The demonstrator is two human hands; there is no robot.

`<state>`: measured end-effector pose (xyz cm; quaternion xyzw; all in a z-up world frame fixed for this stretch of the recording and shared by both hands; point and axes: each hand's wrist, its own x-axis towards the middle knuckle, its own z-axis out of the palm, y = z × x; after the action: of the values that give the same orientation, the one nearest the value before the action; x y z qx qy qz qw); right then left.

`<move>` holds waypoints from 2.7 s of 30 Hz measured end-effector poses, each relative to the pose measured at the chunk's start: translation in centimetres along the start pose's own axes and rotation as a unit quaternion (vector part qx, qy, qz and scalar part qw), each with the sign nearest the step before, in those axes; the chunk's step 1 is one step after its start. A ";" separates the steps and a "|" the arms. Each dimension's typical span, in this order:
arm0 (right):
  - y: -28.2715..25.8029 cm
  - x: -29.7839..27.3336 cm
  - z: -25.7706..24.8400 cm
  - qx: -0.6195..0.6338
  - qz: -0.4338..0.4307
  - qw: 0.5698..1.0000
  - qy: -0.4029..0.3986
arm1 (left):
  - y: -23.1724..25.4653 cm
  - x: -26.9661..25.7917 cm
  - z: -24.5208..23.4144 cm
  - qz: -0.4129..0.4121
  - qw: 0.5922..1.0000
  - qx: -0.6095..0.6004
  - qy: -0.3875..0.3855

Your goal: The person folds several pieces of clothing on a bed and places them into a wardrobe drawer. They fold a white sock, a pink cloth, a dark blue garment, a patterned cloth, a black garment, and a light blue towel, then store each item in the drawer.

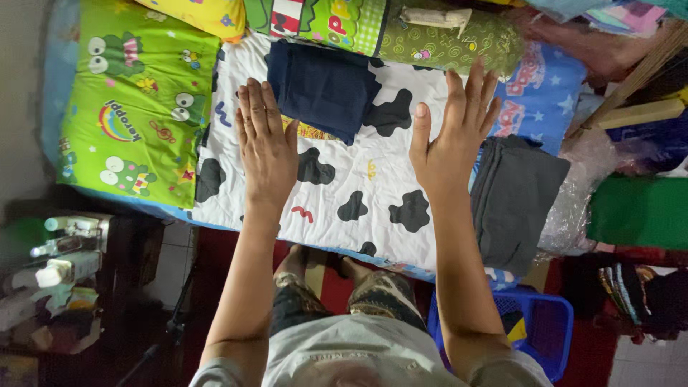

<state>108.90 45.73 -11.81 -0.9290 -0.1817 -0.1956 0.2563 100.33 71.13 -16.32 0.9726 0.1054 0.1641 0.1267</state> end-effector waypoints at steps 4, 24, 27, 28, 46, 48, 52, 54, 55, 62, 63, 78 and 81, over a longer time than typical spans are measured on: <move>3.2 0.0 7.0 0.045 0.022 0.998 0.030 | -4.2 2.5 6.3 0.003 1.000 -0.026 -0.008; 25.4 -17.9 51.9 0.357 0.547 0.738 -0.170 | -25.6 2.3 49.3 -0.206 0.931 -0.270 -0.133; 24.5 -15.9 52.2 0.334 0.592 0.708 -0.190 | -26.7 2.6 51.2 -0.231 0.887 -0.385 -0.104; 24.2 -15.3 52.3 0.340 0.591 0.707 -0.188 | -26.7 2.9 51.5 -0.258 0.849 -0.447 -0.117; 23.5 -25.1 49.5 0.320 0.523 0.766 -0.192 | -22.8 -13.0 49.8 -0.404 0.706 -0.567 -0.131; 24.1 -28.6 49.2 0.279 0.551 0.757 -0.214 | -22.4 -18.0 49.4 -0.441 0.700 -0.541 -0.153; 24.7 -36.1 49.0 0.277 0.458 0.821 -0.202 | -21.4 -25.9 48.8 -0.495 0.705 -0.469 -0.194; 24.9 -39.2 48.8 0.121 0.473 0.831 -0.266 | -20.9 -27.9 48.1 -0.519 0.703 -0.444 -0.200; 24.9 -40.5 48.6 0.041 0.476 0.827 -0.296 | -20.7 -28.3 47.6 -0.508 0.735 -0.399 -0.207; 21.0 -44.6 48.9 0.252 0.815 0.517 -0.075 | -20.9 -21.4 44.5 -0.215 0.946 -0.179 -0.162; 20.0 -44.5 49.5 0.284 0.837 0.461 -0.078 | -21.2 -19.5 44.9 -0.141 0.960 -0.172 -0.167; 11.7 -40.5 50.5 0.625 0.740 0.248 0.031 | -21.0 -13.4 52.5 -0.070 0.816 -0.113 -0.563; 13.2 -42.4 49.8 0.618 0.736 0.276 -0.019 | -20.8 -17.1 51.8 -0.044 0.862 -0.151 -0.482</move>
<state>91.75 52.36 -75.97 -0.2354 0.5080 0.2650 0.7850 99.04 75.58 -74.48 0.8939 0.0478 -0.3166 0.3138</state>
